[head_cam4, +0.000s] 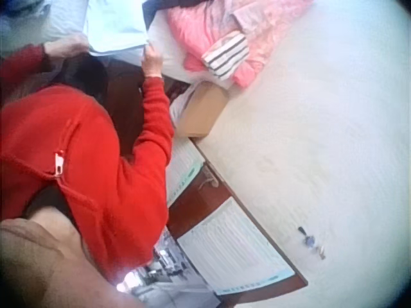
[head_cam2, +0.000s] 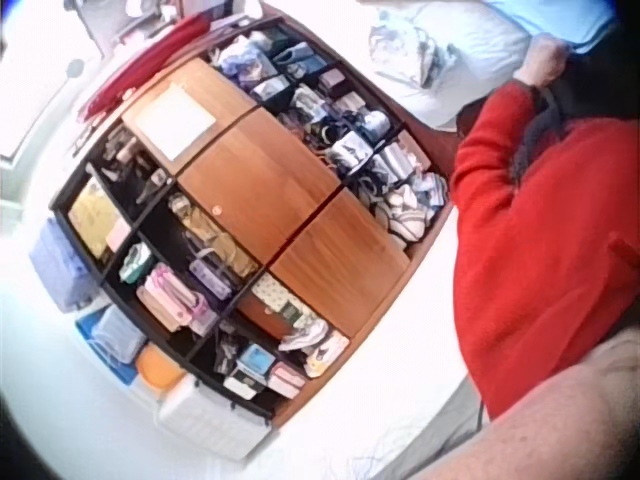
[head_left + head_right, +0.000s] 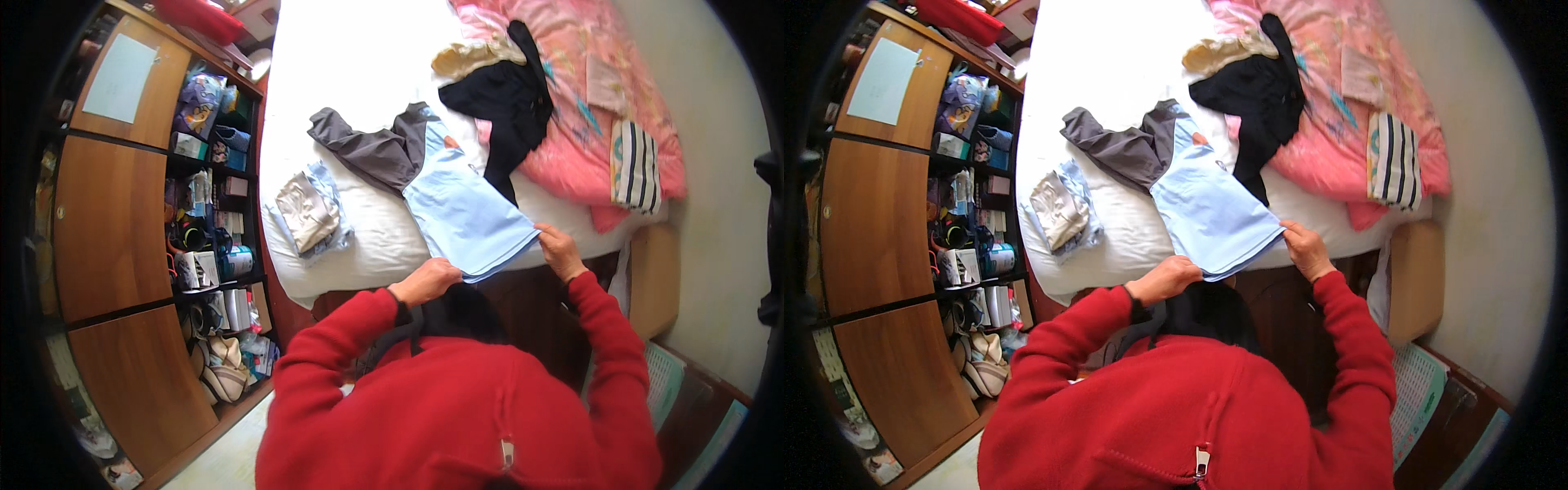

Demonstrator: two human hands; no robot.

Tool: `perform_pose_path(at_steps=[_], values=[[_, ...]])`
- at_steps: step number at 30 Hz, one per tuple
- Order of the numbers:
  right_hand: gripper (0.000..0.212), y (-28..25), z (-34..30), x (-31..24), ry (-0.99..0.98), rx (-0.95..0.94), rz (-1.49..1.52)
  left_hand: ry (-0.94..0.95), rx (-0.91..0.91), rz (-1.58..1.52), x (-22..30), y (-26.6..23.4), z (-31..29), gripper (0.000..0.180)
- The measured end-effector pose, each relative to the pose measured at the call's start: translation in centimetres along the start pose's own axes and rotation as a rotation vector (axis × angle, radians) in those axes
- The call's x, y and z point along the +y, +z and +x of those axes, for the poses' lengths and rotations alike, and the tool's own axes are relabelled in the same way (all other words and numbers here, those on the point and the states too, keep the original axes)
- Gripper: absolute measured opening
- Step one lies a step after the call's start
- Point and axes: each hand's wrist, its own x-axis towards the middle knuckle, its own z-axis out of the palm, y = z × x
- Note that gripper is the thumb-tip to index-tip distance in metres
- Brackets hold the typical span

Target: The person folds several pieces of clothing on a bed, including a striped shirt, a dark long-sleeve shirt, a light blue shirt, and a pair of underwear. The person then picks up a black garment and walks out of the room.

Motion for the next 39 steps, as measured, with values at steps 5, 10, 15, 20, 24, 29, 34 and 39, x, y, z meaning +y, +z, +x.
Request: perform_pose_path(at_steps=[5,10,15,20,24,29,34,39], values=[[0.014,7.0,-8.6,4.1,0.243,-0.116,-0.018,-0.175,-0.125,0.097,-5.7,12.2,-2.4,0.011],[0.012,10.0,-12.3,4.9,0.36,-0.162,-0.085,-0.366,-0.378,0.131,-7.2,14.3,-3.2,0.009],[0.009,11.5,-13.3,3.7,0.47,-0.285,-0.099,-0.593,-0.069,-0.289,-9.7,9.1,-3.1,0.016],[0.009,11.7,-10.7,-0.2,0.625,-0.214,0.028,-0.575,0.634,0.057,-18.2,-6.7,-2.1,0.007],[0.01,12.2,-6.8,-4.3,0.683,-0.211,0.087,-0.624,0.616,0.571,-24.9,-19.2,-2.7,0.038],[0.011,13.5,-2.2,-9.0,0.682,-0.204,0.149,-0.574,0.13,0.944,-29.7,-25.4,-3.2,0.034],[0.011,14.5,1.8,-12.8,0.667,-0.155,0.175,-0.422,0.096,0.725,-27.8,-27.5,-3.4,0.012],[0.018,16.5,6.3,-16.4,0.742,-0.12,0.386,-0.515,-0.102,0.047,-17.9,-29.1,-5.0,0.014]])
